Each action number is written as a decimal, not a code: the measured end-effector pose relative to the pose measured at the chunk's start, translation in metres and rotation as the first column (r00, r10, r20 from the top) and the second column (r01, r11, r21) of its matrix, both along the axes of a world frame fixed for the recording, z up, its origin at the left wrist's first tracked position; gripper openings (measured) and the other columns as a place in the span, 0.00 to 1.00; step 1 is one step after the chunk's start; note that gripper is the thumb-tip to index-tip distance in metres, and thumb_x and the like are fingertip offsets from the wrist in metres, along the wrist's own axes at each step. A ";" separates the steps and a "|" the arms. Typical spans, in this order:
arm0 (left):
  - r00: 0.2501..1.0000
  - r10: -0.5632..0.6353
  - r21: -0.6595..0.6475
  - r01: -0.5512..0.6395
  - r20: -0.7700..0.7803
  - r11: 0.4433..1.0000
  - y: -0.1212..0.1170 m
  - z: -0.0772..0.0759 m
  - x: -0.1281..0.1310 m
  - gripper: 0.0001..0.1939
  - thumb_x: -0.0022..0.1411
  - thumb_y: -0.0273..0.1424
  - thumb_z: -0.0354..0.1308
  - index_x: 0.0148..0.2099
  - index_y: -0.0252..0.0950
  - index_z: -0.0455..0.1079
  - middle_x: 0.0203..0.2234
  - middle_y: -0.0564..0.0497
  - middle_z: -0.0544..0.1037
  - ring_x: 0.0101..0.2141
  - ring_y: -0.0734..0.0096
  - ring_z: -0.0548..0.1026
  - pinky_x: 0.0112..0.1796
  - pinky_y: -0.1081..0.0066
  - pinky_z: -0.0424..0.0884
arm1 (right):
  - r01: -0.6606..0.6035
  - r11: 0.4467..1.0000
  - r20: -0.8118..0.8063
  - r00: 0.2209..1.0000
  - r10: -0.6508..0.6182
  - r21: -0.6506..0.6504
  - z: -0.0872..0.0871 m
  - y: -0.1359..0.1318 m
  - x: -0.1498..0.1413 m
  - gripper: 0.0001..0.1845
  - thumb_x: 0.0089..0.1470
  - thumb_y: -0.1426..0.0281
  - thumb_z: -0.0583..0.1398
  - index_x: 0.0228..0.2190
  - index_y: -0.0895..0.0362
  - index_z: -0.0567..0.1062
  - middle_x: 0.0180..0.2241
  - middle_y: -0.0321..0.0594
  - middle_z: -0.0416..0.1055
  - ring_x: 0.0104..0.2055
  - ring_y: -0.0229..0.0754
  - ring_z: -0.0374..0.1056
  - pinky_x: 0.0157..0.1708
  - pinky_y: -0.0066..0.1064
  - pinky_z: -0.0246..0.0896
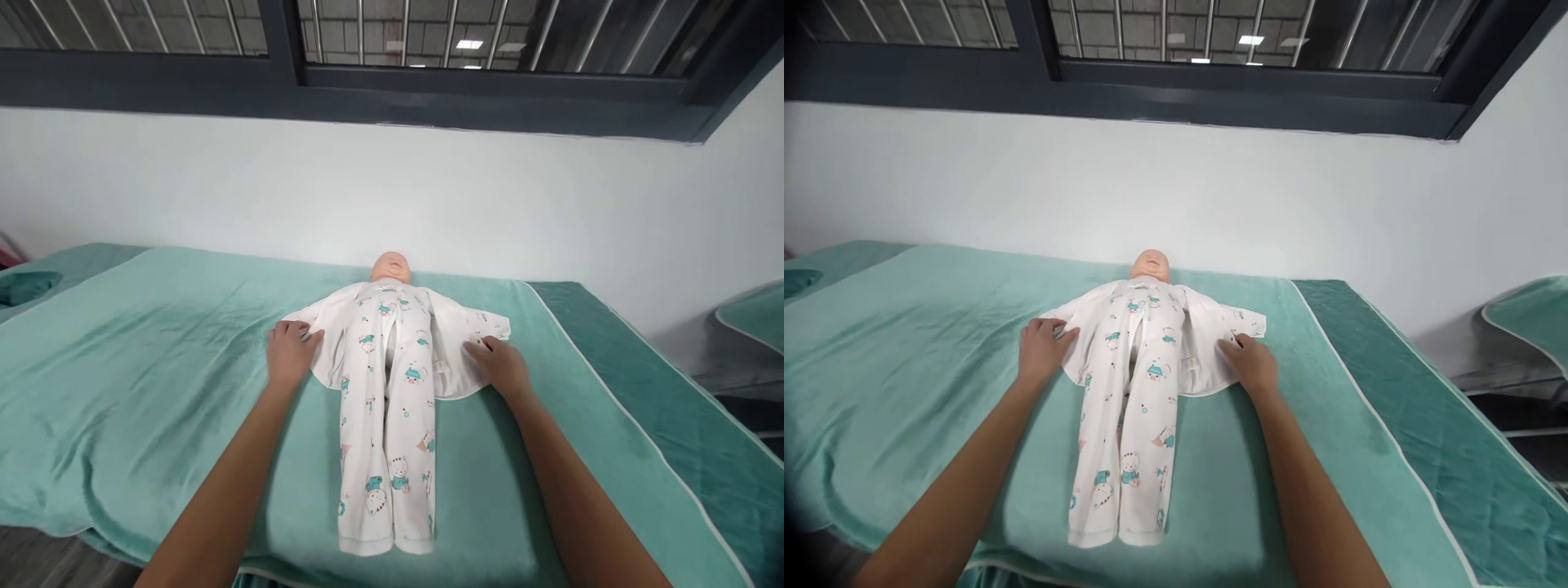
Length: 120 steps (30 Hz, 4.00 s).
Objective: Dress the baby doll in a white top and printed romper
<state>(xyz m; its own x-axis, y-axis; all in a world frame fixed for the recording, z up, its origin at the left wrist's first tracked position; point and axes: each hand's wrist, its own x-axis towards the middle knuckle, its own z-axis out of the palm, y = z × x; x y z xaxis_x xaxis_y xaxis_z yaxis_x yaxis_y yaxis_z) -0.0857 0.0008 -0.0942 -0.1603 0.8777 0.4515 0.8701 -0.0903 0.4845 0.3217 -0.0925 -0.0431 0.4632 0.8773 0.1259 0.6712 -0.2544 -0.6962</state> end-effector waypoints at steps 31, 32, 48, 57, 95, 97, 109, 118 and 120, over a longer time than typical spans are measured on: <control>0.644 -0.614 0.023 0.681 0.456 0.732 -0.076 0.111 0.090 0.13 0.67 0.40 0.53 0.40 0.41 0.77 0.33 0.51 0.81 0.35 0.66 0.76 0.39 0.68 0.69 | -0.326 0.921 0.022 0.944 0.329 0.212 0.080 0.039 -0.109 0.17 0.61 0.54 0.56 0.27 0.53 0.68 0.27 0.36 0.72 0.31 0.42 0.66 0.33 0.32 0.56; 0.674 -0.522 0.054 0.585 0.523 0.809 -0.064 0.109 0.087 0.13 0.67 0.41 0.53 0.41 0.40 0.76 0.33 0.51 0.80 0.35 0.67 0.75 0.39 0.68 0.69 | -0.307 0.938 0.068 0.951 0.300 0.158 0.082 0.053 -0.113 0.18 0.61 0.53 0.55 0.27 0.53 0.67 0.28 0.38 0.72 0.31 0.43 0.66 0.32 0.33 0.55; 0.507 -0.334 0.023 0.525 0.795 0.851 0.042 0.135 0.122 0.14 0.57 0.40 0.62 0.41 0.36 0.75 0.31 0.49 0.80 0.32 0.68 0.76 0.34 0.69 0.68 | -0.320 0.922 -0.183 0.915 0.360 0.218 0.076 0.118 -0.119 0.14 0.55 0.64 0.54 0.19 0.53 0.64 0.21 0.33 0.66 0.27 0.39 0.60 0.29 0.31 0.52; 0.773 -0.369 -0.169 0.514 0.516 0.841 0.062 0.127 0.139 0.08 0.54 0.34 0.62 0.27 0.36 0.75 0.26 0.51 0.79 0.28 0.69 0.71 0.31 0.69 0.62 | -0.239 0.921 -0.294 0.897 0.331 0.308 0.064 0.115 -0.122 0.09 0.52 0.64 0.60 0.28 0.56 0.75 0.31 0.36 0.76 0.34 0.41 0.68 0.38 0.32 0.60; 0.449 -0.254 -0.075 0.597 0.857 0.799 0.048 0.122 0.143 0.10 0.48 0.27 0.62 0.36 0.35 0.76 0.26 0.52 0.79 0.27 0.73 0.73 0.31 0.72 0.66 | -0.323 0.909 -0.434 0.801 0.411 0.264 0.064 0.106 -0.126 0.15 0.45 0.66 0.67 0.37 0.55 0.76 0.28 0.32 0.75 0.29 0.36 0.68 0.33 0.30 0.62; 0.415 -0.235 -0.074 0.606 0.879 0.792 0.047 0.123 0.142 0.10 0.47 0.26 0.63 0.36 0.35 0.76 0.26 0.52 0.78 0.27 0.73 0.73 0.31 0.71 0.67 | -0.336 0.904 -0.426 0.800 0.422 0.265 0.063 0.106 -0.126 0.16 0.45 0.66 0.67 0.38 0.55 0.76 0.29 0.32 0.75 0.30 0.37 0.68 0.33 0.30 0.61; 0.405 -0.329 0.001 0.630 0.853 0.777 0.046 0.114 0.141 0.09 0.51 0.32 0.64 0.36 0.34 0.75 0.33 0.49 0.80 0.36 0.68 0.76 0.40 0.69 0.69 | -0.305 0.872 -0.508 0.719 0.474 0.382 0.055 0.088 -0.129 0.13 0.55 0.61 0.63 0.40 0.53 0.74 0.32 0.34 0.75 0.35 0.39 0.68 0.39 0.32 0.61; 0.570 -0.366 -0.033 0.569 0.736 0.822 0.028 0.118 0.122 0.07 0.54 0.31 0.61 0.37 0.35 0.75 0.31 0.51 0.78 0.33 0.71 0.73 0.37 0.71 0.67 | -0.354 0.901 -0.252 0.875 0.414 0.251 0.070 0.055 -0.121 0.17 0.51 0.56 0.65 0.38 0.52 0.73 0.41 0.39 0.71 0.37 0.41 0.65 0.40 0.35 0.61; 0.588 -0.381 -0.072 0.603 0.714 0.795 0.021 0.121 0.115 0.09 0.56 0.33 0.60 0.38 0.35 0.76 0.30 0.52 0.77 0.32 0.71 0.73 0.36 0.72 0.67 | -0.395 0.900 -0.163 0.891 0.425 0.186 0.077 0.047 -0.121 0.18 0.51 0.53 0.65 0.35 0.52 0.70 0.38 0.37 0.70 0.35 0.41 0.65 0.38 0.35 0.60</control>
<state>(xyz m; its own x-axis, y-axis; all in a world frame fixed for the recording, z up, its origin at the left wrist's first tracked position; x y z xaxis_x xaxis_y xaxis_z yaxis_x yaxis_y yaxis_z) 0.0291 0.0220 0.0268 0.1909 0.9720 0.1368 0.1954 -0.1742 0.9651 0.2005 -0.0455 0.0334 0.0944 0.9731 0.2103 0.5413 0.1271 -0.8312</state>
